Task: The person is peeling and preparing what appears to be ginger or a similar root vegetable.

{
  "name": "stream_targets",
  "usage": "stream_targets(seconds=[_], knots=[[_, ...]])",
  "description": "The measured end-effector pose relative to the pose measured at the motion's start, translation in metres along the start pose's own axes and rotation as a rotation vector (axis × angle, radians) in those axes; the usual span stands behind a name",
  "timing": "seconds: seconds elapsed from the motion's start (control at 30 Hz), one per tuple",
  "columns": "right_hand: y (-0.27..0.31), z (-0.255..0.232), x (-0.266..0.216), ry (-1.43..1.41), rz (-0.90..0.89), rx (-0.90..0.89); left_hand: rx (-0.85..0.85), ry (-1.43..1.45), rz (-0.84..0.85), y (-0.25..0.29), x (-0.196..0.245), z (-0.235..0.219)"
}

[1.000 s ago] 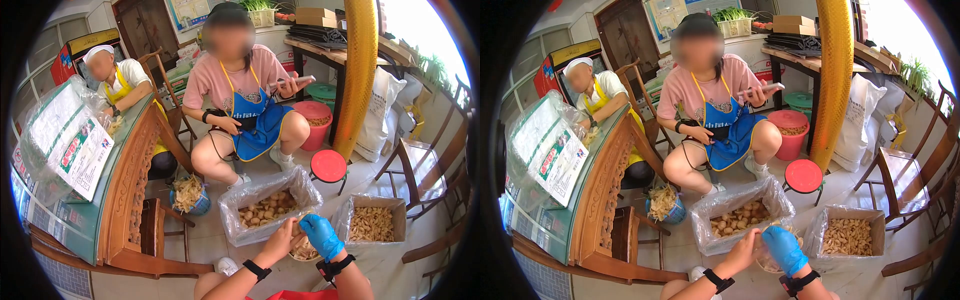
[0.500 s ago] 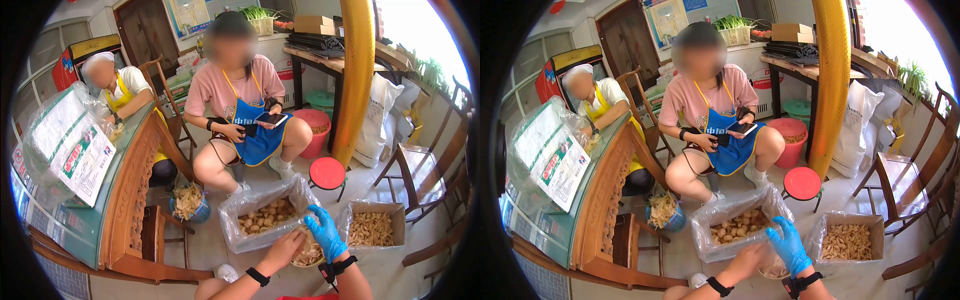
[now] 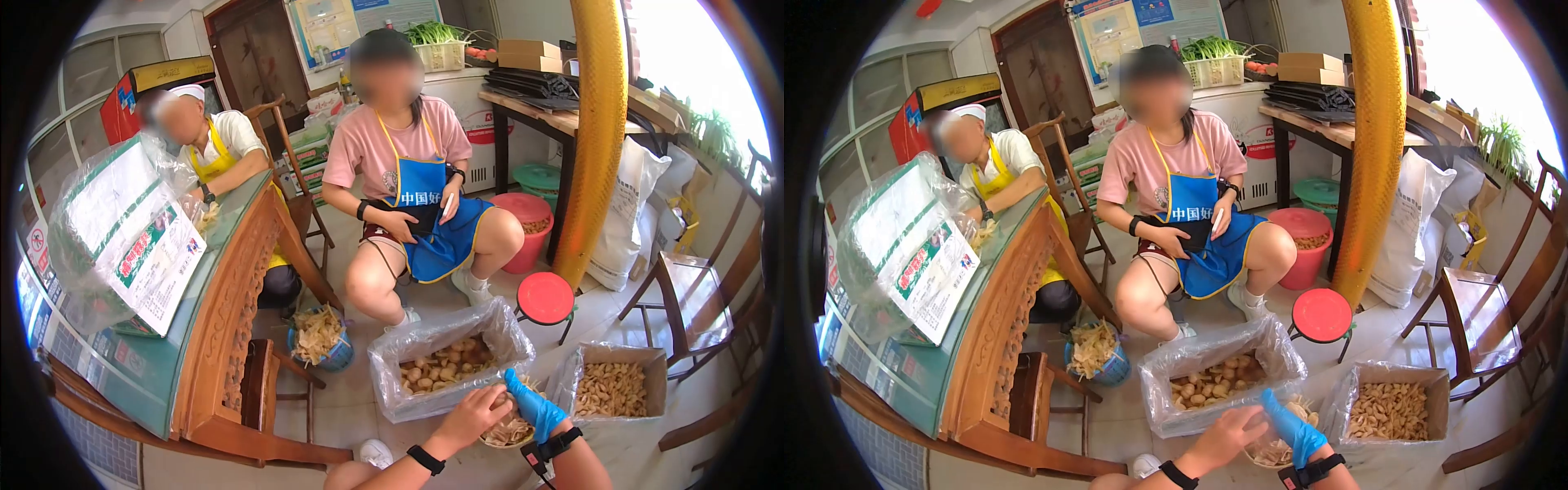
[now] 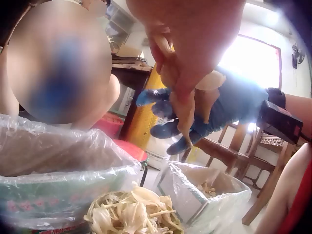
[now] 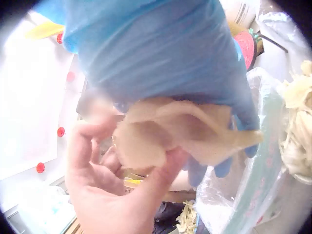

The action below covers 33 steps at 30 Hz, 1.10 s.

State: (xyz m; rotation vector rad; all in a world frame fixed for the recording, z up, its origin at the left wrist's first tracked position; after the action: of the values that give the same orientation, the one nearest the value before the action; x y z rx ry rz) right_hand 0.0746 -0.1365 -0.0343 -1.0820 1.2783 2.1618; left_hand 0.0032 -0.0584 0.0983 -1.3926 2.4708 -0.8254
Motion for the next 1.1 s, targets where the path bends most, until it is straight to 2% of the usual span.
stream_targets(seconds=[0.03,0.2,0.27,0.4,0.47,0.6,0.67,0.7,0.73,0.8,0.83,0.87,0.93,0.97,1.03,1.1], knots=[[0.005,0.006,-0.008,-0.112,-0.043,0.002,-0.005,-0.002,-0.042,-0.002,-0.004,-0.004],[0.005,0.021,-0.01,-0.215,0.006,-0.067,-0.011,-0.004,-0.141,-0.002,-0.018,-0.002],[0.01,0.028,-0.01,-0.131,0.104,-0.108,-0.07,-0.065,-0.221,0.0,-0.025,0.004],[0.011,0.031,-0.012,-0.001,0.086,-0.09,-0.068,-0.085,-0.182,0.0,-0.026,0.003],[0.008,0.026,-0.011,-0.027,0.028,-0.015,-0.074,-0.093,-0.208,0.001,-0.029,0.004],[0.011,0.022,-0.015,0.095,0.086,0.057,-0.113,-0.06,-0.186,0.001,-0.032,0.002],[0.007,0.018,-0.011,0.107,0.031,0.093,-0.178,-0.017,-0.178,-0.001,-0.031,0.001],[0.015,0.024,-0.017,-0.045,-0.01,0.094,-0.142,-0.097,-0.136,-0.001,-0.029,0.0],[0.014,0.02,-0.013,-0.046,-0.005,0.101,-0.145,-0.088,-0.135,-0.002,-0.027,0.0],[-0.001,0.016,-0.001,-0.094,-0.013,0.085,-0.186,-0.074,-0.191,-0.002,-0.029,0.003],[-0.021,0.01,0.009,0.117,-0.216,-0.023,-0.186,-0.077,-0.19,-0.002,-0.03,0.004],[-0.021,0.011,0.008,0.116,-0.218,-0.025,-0.177,-0.06,-0.188,-0.001,-0.032,0.006],[-0.016,0.002,0.011,0.242,-0.138,0.122,-0.172,-0.043,-0.185,-0.002,-0.034,0.008],[-0.01,0.005,0.009,0.239,-0.138,0.122,-0.158,0.043,-0.219,-0.003,-0.037,0.008],[0.02,0.021,-0.029,0.18,-0.404,0.118,-0.152,0.137,-0.258,-0.002,-0.038,0.009],[0.031,0.022,-0.042,0.203,-0.354,0.169,-0.164,0.27,-0.333,-0.003,-0.042,0.011]])
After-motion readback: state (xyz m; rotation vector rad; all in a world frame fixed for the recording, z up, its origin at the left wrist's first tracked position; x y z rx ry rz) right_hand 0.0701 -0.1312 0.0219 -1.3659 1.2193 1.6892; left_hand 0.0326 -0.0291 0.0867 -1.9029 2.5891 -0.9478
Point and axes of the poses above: each hand's wrist, its own y-axis away from the middle knuckle, its own z-axis out of the palm, x = y × z, the point moved 9 cm from there along -y, towards the middle knuckle, and after that the axes turned 13 degrees about -y, right-handed, at the moved point
